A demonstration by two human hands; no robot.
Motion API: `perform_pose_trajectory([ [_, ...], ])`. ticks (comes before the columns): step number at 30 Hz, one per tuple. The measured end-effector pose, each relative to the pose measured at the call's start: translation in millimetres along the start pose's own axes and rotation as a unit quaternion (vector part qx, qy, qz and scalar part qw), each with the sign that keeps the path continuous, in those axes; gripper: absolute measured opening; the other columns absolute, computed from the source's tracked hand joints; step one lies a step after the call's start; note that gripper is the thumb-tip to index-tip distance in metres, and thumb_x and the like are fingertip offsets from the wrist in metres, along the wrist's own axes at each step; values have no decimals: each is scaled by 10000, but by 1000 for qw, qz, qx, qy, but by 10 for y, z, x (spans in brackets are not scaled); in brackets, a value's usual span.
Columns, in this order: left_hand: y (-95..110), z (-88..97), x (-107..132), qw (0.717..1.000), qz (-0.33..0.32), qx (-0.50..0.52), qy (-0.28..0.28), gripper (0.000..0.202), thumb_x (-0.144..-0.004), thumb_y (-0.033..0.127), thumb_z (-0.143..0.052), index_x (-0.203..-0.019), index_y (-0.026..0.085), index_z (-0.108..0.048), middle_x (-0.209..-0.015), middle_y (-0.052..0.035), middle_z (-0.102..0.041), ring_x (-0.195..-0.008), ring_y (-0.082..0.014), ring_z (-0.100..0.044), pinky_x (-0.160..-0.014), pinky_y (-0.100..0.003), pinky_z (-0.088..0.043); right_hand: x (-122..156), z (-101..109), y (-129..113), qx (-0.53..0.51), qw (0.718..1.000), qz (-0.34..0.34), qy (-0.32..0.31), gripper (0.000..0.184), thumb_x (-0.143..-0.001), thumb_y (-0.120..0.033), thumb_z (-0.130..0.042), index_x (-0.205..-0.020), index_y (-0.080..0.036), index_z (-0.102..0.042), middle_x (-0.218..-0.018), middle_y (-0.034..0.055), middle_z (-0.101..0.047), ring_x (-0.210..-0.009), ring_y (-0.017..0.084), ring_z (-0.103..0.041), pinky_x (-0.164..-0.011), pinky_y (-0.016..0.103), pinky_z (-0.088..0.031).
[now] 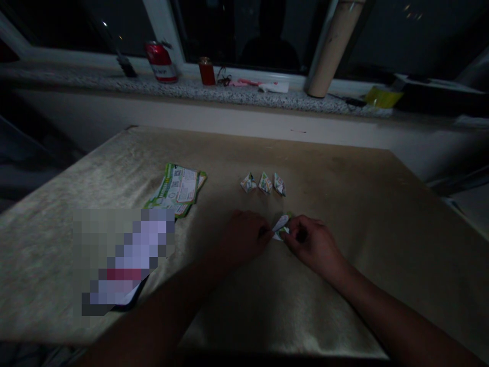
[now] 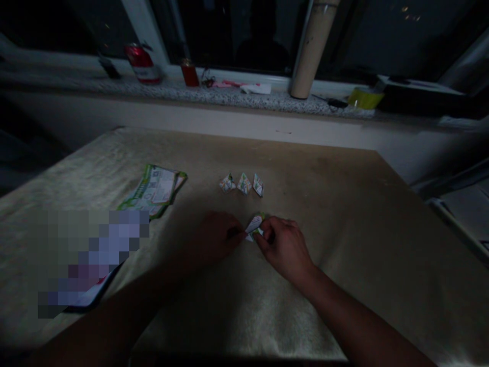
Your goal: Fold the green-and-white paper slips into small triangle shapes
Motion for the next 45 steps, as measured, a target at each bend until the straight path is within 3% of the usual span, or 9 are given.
perform_pose_trajectory([
  [15,47,-7,16,999,45,-19,6,185,-864,338,-615,-806,188,-706,-830,-64,-730,-830,-242,-656,-880,-423,-429,-20,-13,8,-7,1000,-17,-17,122,-853,-266,-661,-797,-229,-560,-637,-27,-624,-575,157,-593,-590,268,-417],
  [22,37,2,31,997,71,-14,-21,184,-862,328,-606,-833,180,-712,-851,-59,-733,-832,-228,-658,-877,-399,-440,-33,1,-33,8,998,-49,-34,134,-842,-246,-665,-770,-218,-555,-652,-32,-619,-608,155,-591,-642,271,-411],
  [31,143,34,34,998,36,-17,51,180,-931,270,-547,-888,166,-688,-874,-56,-711,-824,-199,-632,-882,-379,-457,-41,-7,10,-14,999,-47,-16,143,-849,-249,-640,-753,-217,-539,-654,-26,-612,-598,148,-578,-618,256,-400],
  [33,243,12,86,995,-24,-52,76,203,-957,262,-505,-905,161,-673,-909,-69,-699,-865,-213,-622,-888,-390,-462,-42,-11,15,-15,999,-50,-13,135,-852,-246,-631,-758,-218,-539,-647,-28,-610,-594,147,-577,-618,254,-401],
  [37,454,-189,240,983,-132,-110,71,183,-938,183,-503,-1031,120,-647,-1005,-99,-666,-955,-237,-600,-886,-371,-486,-50,0,12,-19,998,-52,-7,113,-858,-245,-611,-766,-216,-552,-644,-22,-617,-584,147,-576,-609,255,-407],
  [41,539,-384,335,971,-137,-170,94,347,-929,180,-503,-1242,48,-576,-1195,-166,-619,-1078,-279,-573,-955,-408,-471,-55,21,34,-15,998,-61,2,138,-857,-266,-607,-748,-220,-536,-618,-22,-605,-554,146,-563,-579,255,-405],
  [45,514,-420,331,971,-125,-178,96,408,-960,238,-476,-1297,20,-547,-1246,-175,-612,-1149,-288,-559,-1008,-410,-452,-50,10,65,-23,997,-74,0,110,-861,-286,-604,-799,-227,-536,-632,-22,-625,-571,157,-593,-591,264,-432],
])
Point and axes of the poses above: each hand's wrist, its own x-axis away from the middle knuckle, its own z-axis out of the back of the hand, y = z × x, the point moved 2 cm from there along -x, towards the middle knuckle
